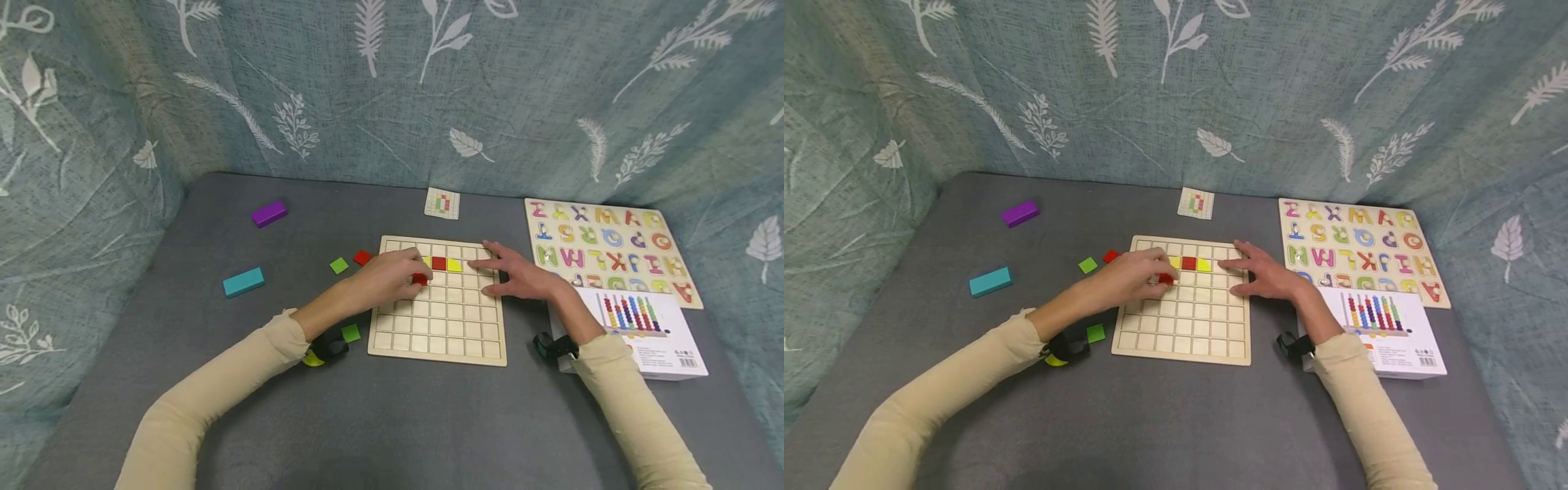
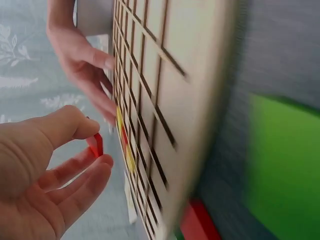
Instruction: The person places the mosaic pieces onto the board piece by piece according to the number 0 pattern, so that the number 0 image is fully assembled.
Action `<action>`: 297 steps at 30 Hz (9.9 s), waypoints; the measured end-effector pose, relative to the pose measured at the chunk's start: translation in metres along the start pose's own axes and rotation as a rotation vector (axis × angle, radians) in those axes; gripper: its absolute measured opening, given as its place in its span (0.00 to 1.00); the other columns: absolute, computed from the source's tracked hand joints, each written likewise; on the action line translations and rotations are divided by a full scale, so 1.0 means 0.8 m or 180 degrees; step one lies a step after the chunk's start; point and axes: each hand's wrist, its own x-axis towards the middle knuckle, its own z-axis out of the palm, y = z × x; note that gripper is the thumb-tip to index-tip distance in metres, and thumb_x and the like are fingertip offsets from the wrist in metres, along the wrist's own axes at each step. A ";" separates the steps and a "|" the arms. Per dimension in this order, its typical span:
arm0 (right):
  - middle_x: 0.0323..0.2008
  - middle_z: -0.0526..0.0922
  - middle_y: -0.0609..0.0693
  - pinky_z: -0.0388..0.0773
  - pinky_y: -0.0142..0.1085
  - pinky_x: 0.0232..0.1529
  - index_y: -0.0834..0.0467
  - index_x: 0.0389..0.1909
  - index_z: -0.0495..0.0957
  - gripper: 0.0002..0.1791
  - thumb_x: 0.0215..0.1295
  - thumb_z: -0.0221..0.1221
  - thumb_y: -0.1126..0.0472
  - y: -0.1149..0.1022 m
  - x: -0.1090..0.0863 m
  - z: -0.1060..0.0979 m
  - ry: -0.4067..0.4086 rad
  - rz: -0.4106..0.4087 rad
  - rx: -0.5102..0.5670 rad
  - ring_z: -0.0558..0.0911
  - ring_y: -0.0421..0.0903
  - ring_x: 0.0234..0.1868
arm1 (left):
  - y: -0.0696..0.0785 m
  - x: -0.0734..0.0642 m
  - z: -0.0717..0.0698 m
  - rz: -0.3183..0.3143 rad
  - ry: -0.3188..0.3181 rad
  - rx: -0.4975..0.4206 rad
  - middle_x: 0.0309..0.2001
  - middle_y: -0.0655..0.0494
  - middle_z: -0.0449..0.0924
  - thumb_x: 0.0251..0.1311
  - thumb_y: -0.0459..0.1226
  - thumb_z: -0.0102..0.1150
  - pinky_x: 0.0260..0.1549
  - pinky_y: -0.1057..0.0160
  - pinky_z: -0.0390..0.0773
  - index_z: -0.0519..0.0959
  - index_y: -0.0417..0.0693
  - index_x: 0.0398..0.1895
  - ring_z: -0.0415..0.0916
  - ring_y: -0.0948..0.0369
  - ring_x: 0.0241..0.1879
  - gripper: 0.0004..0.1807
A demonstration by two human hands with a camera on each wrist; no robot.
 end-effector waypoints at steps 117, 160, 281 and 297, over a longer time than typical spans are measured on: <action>0.75 0.44 0.70 0.48 0.66 0.68 0.61 0.68 0.66 0.32 0.65 0.62 0.59 0.001 -0.003 0.001 0.0036 -0.0072 -0.0065 0.43 0.69 0.75 | 0.033 0.078 0.033 0.0547 -0.0377 0.0784 0.35 0.54 0.82 0.63 0.33 0.60 0.34 0.66 0.75 0.85 0.50 0.35 0.78 0.61 0.34 0.06; 0.74 0.44 0.71 0.49 0.66 0.67 0.62 0.68 0.66 0.31 0.64 0.62 0.60 0.002 0.000 -0.001 0.0058 -0.0112 -0.0102 0.44 0.71 0.74 | -0.044 -0.115 -0.007 -0.0306 0.0019 0.0257 0.40 0.57 0.79 0.60 0.37 0.64 0.23 0.71 0.67 0.82 0.51 0.51 0.68 0.67 0.27 0.16; 0.74 0.43 0.71 0.48 0.66 0.67 0.64 0.67 0.66 0.31 0.64 0.62 0.63 0.000 -0.003 -0.001 0.0014 -0.0112 -0.0036 0.44 0.71 0.74 | -0.010 -0.081 0.014 0.0078 0.0155 -0.0217 0.42 0.58 0.79 0.62 0.35 0.61 0.34 0.70 0.73 0.84 0.50 0.44 0.75 0.63 0.34 0.09; 0.74 0.44 0.72 0.50 0.67 0.66 0.63 0.67 0.67 0.31 0.64 0.62 0.62 0.001 -0.002 -0.001 0.0024 -0.0069 -0.0034 0.45 0.72 0.74 | 0.039 0.007 0.032 0.0391 -0.0074 -0.0219 0.47 0.56 0.78 0.63 0.36 0.61 0.43 0.65 0.77 0.84 0.50 0.49 0.76 0.63 0.43 0.11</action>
